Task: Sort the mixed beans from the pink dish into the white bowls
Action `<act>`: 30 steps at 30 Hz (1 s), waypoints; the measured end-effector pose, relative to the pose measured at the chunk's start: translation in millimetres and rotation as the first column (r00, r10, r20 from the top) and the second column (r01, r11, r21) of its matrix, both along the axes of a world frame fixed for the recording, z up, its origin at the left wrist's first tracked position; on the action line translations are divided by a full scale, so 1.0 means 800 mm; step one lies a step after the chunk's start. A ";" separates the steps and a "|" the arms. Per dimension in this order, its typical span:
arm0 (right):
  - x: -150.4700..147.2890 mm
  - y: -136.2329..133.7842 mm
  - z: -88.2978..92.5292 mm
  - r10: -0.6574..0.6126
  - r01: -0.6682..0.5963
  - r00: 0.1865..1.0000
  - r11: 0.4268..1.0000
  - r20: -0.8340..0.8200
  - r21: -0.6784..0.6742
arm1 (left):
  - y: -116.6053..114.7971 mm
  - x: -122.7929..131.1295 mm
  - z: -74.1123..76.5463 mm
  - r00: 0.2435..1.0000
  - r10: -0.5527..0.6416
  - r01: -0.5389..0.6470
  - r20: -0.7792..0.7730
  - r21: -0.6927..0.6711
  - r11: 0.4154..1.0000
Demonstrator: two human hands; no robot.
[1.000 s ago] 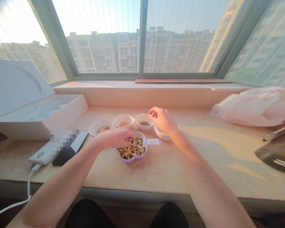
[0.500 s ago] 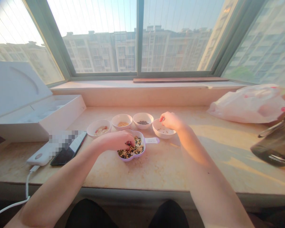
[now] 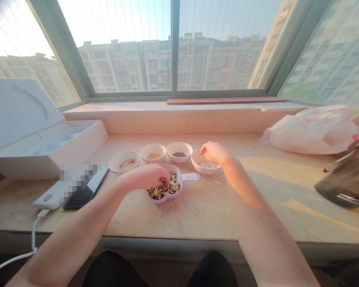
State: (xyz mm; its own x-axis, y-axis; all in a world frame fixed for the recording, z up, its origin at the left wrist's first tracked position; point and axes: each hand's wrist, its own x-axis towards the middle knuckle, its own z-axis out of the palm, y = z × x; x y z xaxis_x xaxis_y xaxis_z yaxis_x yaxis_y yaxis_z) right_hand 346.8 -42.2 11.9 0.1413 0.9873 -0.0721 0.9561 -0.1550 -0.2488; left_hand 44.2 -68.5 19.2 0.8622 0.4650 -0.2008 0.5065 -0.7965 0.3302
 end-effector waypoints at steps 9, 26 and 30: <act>-0.016 -0.009 0.008 -0.005 0.007 0.999 0.998 0.038 -0.057 | -0.002 -0.002 0.004 0.999 0.028 -0.027 0.015 -0.046 0.999; -0.061 -0.036 0.023 0.016 -0.048 0.994 0.950 0.104 0.309 | 0.009 -0.012 0.001 0.940 0.078 -0.121 0.332 0.113 0.986; -0.083 -0.046 0.026 0.077 -0.086 0.996 0.913 0.039 0.400 | 0.018 -0.013 -0.002 0.884 0.084 -0.167 0.460 0.142 0.976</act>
